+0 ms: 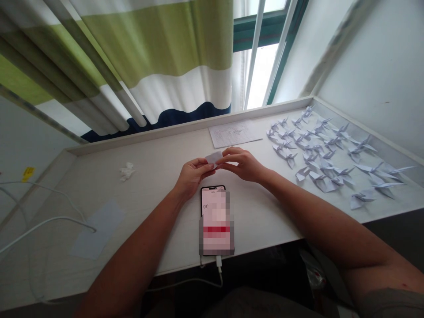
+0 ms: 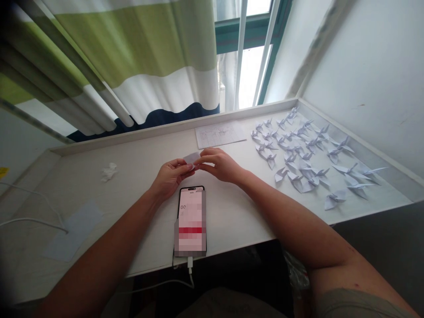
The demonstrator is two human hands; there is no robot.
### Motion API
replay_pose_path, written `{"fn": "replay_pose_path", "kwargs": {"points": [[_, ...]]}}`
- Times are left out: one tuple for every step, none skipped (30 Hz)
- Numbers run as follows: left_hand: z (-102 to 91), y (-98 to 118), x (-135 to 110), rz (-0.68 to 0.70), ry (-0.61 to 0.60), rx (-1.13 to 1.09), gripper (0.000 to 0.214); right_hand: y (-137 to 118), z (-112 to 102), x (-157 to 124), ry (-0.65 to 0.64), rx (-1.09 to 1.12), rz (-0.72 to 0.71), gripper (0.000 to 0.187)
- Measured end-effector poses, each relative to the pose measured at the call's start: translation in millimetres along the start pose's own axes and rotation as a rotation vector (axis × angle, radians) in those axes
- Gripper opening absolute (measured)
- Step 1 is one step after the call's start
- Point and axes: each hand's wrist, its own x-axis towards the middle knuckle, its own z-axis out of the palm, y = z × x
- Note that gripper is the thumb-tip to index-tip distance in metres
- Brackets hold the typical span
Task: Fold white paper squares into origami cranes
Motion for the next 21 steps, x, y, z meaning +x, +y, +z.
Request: {"fn": "replay_pose_path", "kwargs": {"points": [[0.1,0,-1,-0.013,-0.010,0.009,0.036,-1,1,0,0.015,0.058,0.038,0.018],[0.4,1,-1,-0.023,-0.017,0.019,0.035,-2,3,0,0.039,0.114,0.090,0.018],[0.8,1,-2,-0.031,-0.023,0.030,0.035,-3,5,0,0.068,0.170,0.151,0.018],[1.2,1,-2,-0.035,-0.030,0.039,0.034,-3,7,0,0.098,0.225,0.215,0.019],[1.6,1,-2,-0.035,-0.037,0.046,0.034,-3,9,0,0.128,0.280,0.272,0.021],[2.0,0,-2,-0.032,-0.044,0.049,0.034,-3,12,0,0.158,0.336,0.316,0.023],[2.4,0,-3,-0.025,-0.051,0.052,0.034,-2,13,1,0.185,0.390,0.348,0.025],[2.7,-1,-3,-0.016,-0.059,0.055,0.035,-2,15,1,0.205,0.439,0.371,0.027],[2.9,-1,-3,-0.004,-0.065,0.057,0.036,-1,16,1,0.220,0.479,0.388,0.029],[3.1,-2,-3,0.008,-0.068,0.059,0.038,0,17,2,0.229,0.512,0.404,0.030],[3.2,-2,-3,0.018,-0.070,0.063,0.039,0,18,2,0.232,0.540,0.417,0.031],[3.1,-3,-3,0.028,-0.071,0.068,0.040,1,18,2,0.232,0.563,0.427,0.031],[3.1,-4,-3,0.036,-0.073,0.076,0.041,1,19,2,0.231,0.581,0.434,0.032],[2.9,-4,-3,0.042,-0.076,0.086,0.042,1,19,2,0.231,0.596,0.439,0.032],[2.8,-4,-3,0.044,-0.082,0.097,0.043,0,19,2,0.234,0.607,0.442,0.032],[2.8,-4,-3,0.047,-0.087,0.106,0.044,0,19,2,0.239,0.614,0.445,0.032],[3.0,-4,-3,0.050,-0.089,0.111,0.044,-1,19,2,0.245,0.621,0.449,0.032],[3.2,-3,-3,0.053,-0.090,0.115,0.044,-1,19,3,0.250,0.628,0.452,0.033],[3.6,-3,-4,0.054,-0.090,0.119,0.044,-2,19,3,0.256,0.632,0.453,0.034],[4.2,-2,-4,0.050,-0.089,0.126,0.044,-2,19,3,0.262,0.633,0.454,0.035],[4.7,-1,-5,0.046,-0.088,0.136,0.045,-3,19,4,0.269,0.630,0.454,0.035]]}}
